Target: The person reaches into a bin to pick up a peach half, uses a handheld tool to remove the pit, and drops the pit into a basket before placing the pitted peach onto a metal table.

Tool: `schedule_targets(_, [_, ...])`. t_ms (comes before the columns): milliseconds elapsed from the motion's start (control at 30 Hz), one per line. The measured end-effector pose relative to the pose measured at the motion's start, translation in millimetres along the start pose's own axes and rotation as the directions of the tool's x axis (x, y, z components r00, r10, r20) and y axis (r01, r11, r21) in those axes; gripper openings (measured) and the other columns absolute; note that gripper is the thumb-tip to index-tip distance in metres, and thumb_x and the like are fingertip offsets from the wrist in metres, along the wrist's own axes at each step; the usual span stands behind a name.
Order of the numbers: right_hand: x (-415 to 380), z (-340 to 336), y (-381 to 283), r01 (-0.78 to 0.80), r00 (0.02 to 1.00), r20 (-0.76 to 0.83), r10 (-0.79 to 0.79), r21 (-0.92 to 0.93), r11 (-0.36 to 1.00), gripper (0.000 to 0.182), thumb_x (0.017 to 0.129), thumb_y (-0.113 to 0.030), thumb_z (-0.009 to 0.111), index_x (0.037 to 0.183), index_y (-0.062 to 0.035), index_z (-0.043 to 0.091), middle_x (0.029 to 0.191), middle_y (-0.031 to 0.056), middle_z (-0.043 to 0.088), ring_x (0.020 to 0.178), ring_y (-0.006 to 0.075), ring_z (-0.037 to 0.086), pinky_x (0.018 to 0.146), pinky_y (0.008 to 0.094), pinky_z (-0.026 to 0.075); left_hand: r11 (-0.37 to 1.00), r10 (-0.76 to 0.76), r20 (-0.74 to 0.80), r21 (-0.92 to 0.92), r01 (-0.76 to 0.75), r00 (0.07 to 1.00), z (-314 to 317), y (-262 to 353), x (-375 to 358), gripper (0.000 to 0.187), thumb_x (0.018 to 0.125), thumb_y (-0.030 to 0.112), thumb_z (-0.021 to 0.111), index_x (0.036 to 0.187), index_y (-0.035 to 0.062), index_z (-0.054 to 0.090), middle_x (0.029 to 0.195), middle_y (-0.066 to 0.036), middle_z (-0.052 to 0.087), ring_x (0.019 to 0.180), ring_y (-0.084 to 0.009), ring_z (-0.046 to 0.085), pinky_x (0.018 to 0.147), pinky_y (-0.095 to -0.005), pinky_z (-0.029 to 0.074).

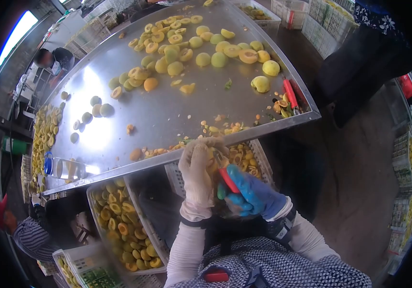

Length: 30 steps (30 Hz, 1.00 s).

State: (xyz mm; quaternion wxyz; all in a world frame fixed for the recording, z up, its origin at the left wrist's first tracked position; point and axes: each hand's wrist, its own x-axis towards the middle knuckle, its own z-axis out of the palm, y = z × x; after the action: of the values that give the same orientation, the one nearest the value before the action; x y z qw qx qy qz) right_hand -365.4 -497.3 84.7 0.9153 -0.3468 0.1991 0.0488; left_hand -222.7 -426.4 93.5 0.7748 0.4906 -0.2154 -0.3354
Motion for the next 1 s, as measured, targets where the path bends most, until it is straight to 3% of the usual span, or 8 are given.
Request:
schedule_targets(167, [20,-32,43,0.29,0.886,-0.016,-0.464,-0.762,0.58,0.048,0.1,-0.031,0.069,0.136,-0.0012,0.059,0.097,0.0098,0.062,0.078,0.0223,0.06,0.07,0.035,0.054,0.982,-0.163,-0.019,-0.097,0.161,0.986,-4,-6,6,0.025,0.104,0.023,0.056,0.108,-0.0009,0.063,0.102,-0.013,0.069,0.086,-0.0222,0.068,0.075,-0.032,0.058])
schedule_targets(267, [18,-31,43,-0.019,0.965,-0.207,-0.16,-0.665,0.747,0.068,0.089,-0.016,0.077,0.149,-0.0003,0.049,0.117,0.016,0.061,0.098,0.0321,0.06,0.087,0.0425,0.054,0.971,-0.025,0.133,0.241,-0.008,0.991,-12,-10,7,0.024,0.102,0.021,0.058,0.105,-0.0022,0.065,0.1,-0.012,0.069,0.084,-0.02,0.068,0.075,-0.0303,0.057])
schedule_targets(367, [24,-52,81,0.265,0.646,0.459,-0.61,-0.884,-0.384,0.062,0.09,-0.015,0.076,0.145,-0.0001,0.052,0.116,0.0164,0.062,0.096,0.0331,0.062,0.085,0.043,0.055,0.951,-0.186,0.201,0.281,0.125,0.962,-18,-1,12,0.025,0.1,0.017,0.059,0.101,-0.0052,0.071,0.091,-0.008,0.072,0.079,-0.0139,0.064,0.074,-0.0267,0.051])
schedule_targets(467, [18,-61,80,0.246,0.969,0.08,-0.233,-0.274,0.93,0.045,0.101,-0.049,0.057,0.115,-0.006,0.058,0.083,0.0075,0.057,0.066,0.0206,0.056,0.058,0.0349,0.045,0.871,-0.383,0.138,0.383,0.307,0.914,-12,23,12,0.024,0.094,0.017,0.07,0.104,-0.0049,0.074,0.088,-0.006,0.072,0.081,-0.0113,0.064,0.075,-0.0267,0.052])
schedule_targets(633, [24,-37,88,0.008,0.973,-0.229,-0.041,-0.146,0.989,0.069,0.103,-0.075,0.035,0.093,-0.0101,0.055,0.057,-0.0008,0.044,0.042,0.0126,0.04,0.041,0.0297,0.031,0.838,-0.347,0.245,0.514,0.183,0.905,-21,19,9,0.021,0.095,0.018,0.066,0.098,-0.0011,0.072,0.085,-0.005,0.069,0.079,-0.0131,0.064,0.073,-0.0296,0.052])
schedule_targets(733, [29,-85,119,0.127,0.803,0.065,-0.593,-0.99,0.063,0.064,0.106,-0.07,0.036,0.092,-0.0103,0.056,0.058,-0.0018,0.042,0.044,0.0113,0.04,0.042,0.0289,0.033,0.82,0.17,0.207,0.512,-0.254,0.964,-25,-4,2,0.015,0.093,0.012,0.062,0.096,0.0005,0.072,0.091,-0.008,0.07,0.087,-0.018,0.066,0.082,-0.0315,0.053])
schedule_targets(833, [21,-10,50,-0.055,0.962,-0.261,-0.076,-0.46,0.886,0.06,0.108,-0.065,0.037,0.095,-0.0094,0.056,0.059,-0.0024,0.04,0.044,0.0103,0.039,0.044,0.0273,0.034,0.96,-0.24,0.132,0.181,0.214,0.962,-29,1,5,0.022,0.098,0.018,0.062,0.095,-0.0006,0.073,0.082,-0.005,0.069,0.073,-0.0102,0.058,0.067,-0.025,0.046])
schedule_targets(1000, [22,-4,65,-0.069,0.987,0.158,0.033,0.225,0.972,0.059,0.108,-0.062,0.04,0.101,-0.0067,0.056,0.06,-0.0031,0.04,0.044,0.0093,0.038,0.044,0.027,0.034,0.806,-0.525,0.326,0.486,0.336,0.786,-36,18,23,0.021,0.095,0.02,0.066,0.092,0.0,0.073,0.075,-0.003,0.07,0.058,-0.0061,0.053,0.054,-0.0206,0.039])
